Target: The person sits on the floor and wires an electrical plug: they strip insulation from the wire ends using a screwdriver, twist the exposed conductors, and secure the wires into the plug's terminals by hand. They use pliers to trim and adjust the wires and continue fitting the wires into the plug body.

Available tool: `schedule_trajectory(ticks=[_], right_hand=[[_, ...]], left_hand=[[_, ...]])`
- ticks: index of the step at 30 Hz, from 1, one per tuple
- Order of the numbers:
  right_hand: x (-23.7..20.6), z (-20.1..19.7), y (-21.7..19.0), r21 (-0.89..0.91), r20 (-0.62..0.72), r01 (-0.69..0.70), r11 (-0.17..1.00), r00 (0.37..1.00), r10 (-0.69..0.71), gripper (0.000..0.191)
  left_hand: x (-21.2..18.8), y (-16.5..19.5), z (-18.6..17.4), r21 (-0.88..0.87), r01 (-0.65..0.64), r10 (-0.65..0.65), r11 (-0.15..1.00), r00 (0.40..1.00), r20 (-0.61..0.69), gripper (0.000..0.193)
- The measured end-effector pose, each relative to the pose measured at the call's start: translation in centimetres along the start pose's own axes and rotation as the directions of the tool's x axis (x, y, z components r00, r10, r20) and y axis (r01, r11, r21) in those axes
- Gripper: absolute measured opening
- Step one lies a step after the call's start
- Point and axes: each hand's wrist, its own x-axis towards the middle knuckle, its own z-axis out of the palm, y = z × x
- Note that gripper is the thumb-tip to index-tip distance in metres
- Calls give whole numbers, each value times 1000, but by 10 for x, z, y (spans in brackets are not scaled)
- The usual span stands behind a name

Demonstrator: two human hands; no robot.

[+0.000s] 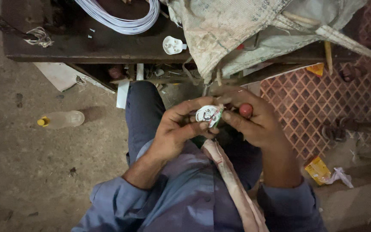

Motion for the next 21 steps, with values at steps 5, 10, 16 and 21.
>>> schedule_trajectory(ticks=[5, 10, 16, 21], right_hand=[[-1, -5, 2, -100, -20, -62, 993, 998, 60, 26], [-1, 0, 5, -134, -38, -35, 990, 999, 30, 24], [-2, 4, 6, -62, -63, -28, 998, 998, 24, 17], [0, 6, 3, -152, -58, 21, 988, 998, -30, 16]], left_hand=[[1, 0, 1, 8, 0, 0, 1000, 1000, 6, 48], [2, 3, -1, 6, 37, -36, 999, 998, -59, 41], [3, 3, 1, 53, 6, -3, 999, 998, -58, 42], [1, -1, 2, 54, 2, 3, 999, 997, -79, 42]])
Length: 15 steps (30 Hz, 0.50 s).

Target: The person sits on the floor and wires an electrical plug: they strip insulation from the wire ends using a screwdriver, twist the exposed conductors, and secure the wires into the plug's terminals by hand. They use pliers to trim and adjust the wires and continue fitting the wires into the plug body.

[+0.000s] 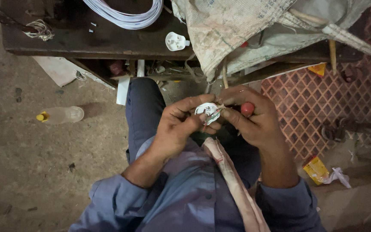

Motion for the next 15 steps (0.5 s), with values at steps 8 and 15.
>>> schedule_trajectory(ticks=[8, 15], right_hand=[[6, -11, -21, -327, 59, 104, 939, 994, -89, 19], [4, -13, -11, -142, 44, 76, 987, 997, -70, 15]], left_hand=[[-4, -1, 3, 88, -63, 59, 994, 997, 41, 46], [-7, 15, 2, 40, -41, 36, 998, 990, 135, 46]])
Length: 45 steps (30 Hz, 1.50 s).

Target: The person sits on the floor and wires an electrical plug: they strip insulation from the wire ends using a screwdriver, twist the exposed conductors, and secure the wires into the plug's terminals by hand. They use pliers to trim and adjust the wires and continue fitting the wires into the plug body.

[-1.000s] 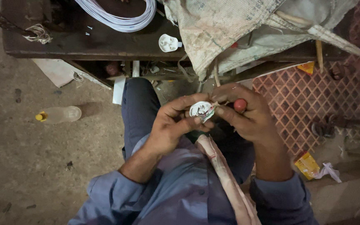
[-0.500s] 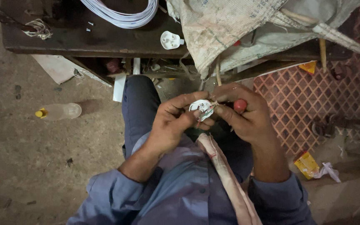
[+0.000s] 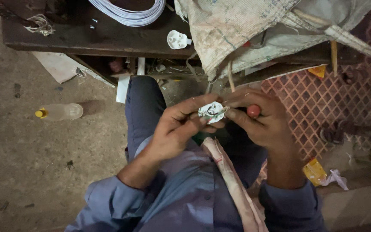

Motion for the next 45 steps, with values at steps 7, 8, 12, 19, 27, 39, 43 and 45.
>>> schedule_trajectory(ticks=[7, 8, 12, 19, 27, 39, 43, 45], right_hand=[[-20, 7, 23, 198, -76, -149, 969, 983, 167, 11], [-22, 7, 25, 196, -88, -169, 966, 978, 189, 11], [-24, 9, 28, 200, -65, -150, 968, 984, 165, 11], [-22, 10, 20, 213, -6, -195, 957, 980, 201, 11], [-26, 13, 10, 78, -72, -219, 973, 972, 225, 8], [-27, 13, 5, -22, -109, -154, 988, 983, 151, 14], [-30, 17, 8, 32, -122, -160, 987, 979, 163, 12], [-32, 17, 8, 32, -115, -160, 987, 980, 163, 11]], left_hand=[[2, 13, -2, 269, -182, 161, 946, 982, 96, 37], [2, 15, -2, 364, -165, 141, 917, 986, 91, 35], [2, 21, -2, 524, -163, 145, 836, 987, 74, 32], [3, 23, 2, 351, -177, 160, 919, 984, 77, 34], [6, 28, 11, 593, -94, 130, 799, 991, -19, 27], [7, 32, 18, 655, -123, 134, 746, 990, 34, 33], [7, 32, 11, 678, 20, -14, 734, 1000, -15, 29], [7, 28, 11, 566, -11, 3, 824, 1000, 14, 24]])
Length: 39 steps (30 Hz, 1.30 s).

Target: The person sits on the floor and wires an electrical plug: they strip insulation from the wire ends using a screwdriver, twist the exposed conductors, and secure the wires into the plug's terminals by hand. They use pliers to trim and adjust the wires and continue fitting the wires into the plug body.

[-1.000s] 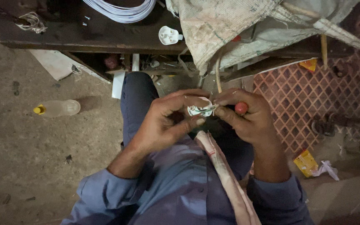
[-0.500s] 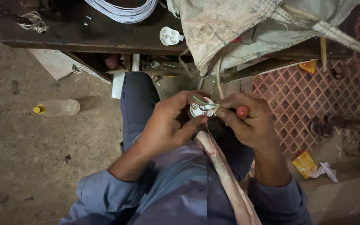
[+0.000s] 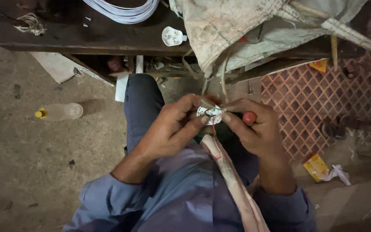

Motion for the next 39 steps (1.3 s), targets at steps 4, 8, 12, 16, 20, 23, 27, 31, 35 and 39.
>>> schedule_trajectory(ticks=[4, 8, 12, 16, 20, 23, 27, 31, 35, 39], right_hand=[[-2, -1, -1, -33, 11, -8, 999, 1000, 8, 11], [-1, 0, -4, -29, 18, 25, 999, 1000, -24, 11], [0, 0, -7, 9, 23, 87, 996, 996, -87, 12], [0, 1, -8, 3, 18, 107, 994, 994, -107, 12], [-1, 4, -4, 26, 11, 90, 996, 996, -90, 10], [-3, 7, 2, 71, 4, 20, 997, 1000, -21, 12], [-7, 12, 13, 206, -44, 23, 978, 999, -14, 14], [-14, 12, 20, 255, -64, -71, 964, 994, 90, 18], [-15, 7, 23, 237, -75, -33, 971, 996, 52, 15], [-15, 7, 22, 199, -64, -13, 980, 998, 26, 16]], left_hand=[[-1, -7, 1, -77, -34, 35, 996, 999, 4, 22], [0, -13, 4, -236, -55, 58, 970, 998, 7, 14], [0, -17, 5, -334, -81, 86, 939, 996, 0, 9], [1, -22, 4, -502, -7, 6, 865, 1000, -3, 30], [5, -31, 10, -598, 36, -95, 800, 993, -68, 39], [4, -36, 16, -602, -19, -75, 798, 989, -131, 38], [3, -35, 22, -585, -56, -52, 809, 985, -166, 39], [5, -28, 25, -542, -34, -71, 840, 983, -172, 44], [3, -18, 15, -523, 1, -8, 853, 1000, -12, 39], [5, -11, 1, -418, 83, -56, 905, 996, 76, 48]])
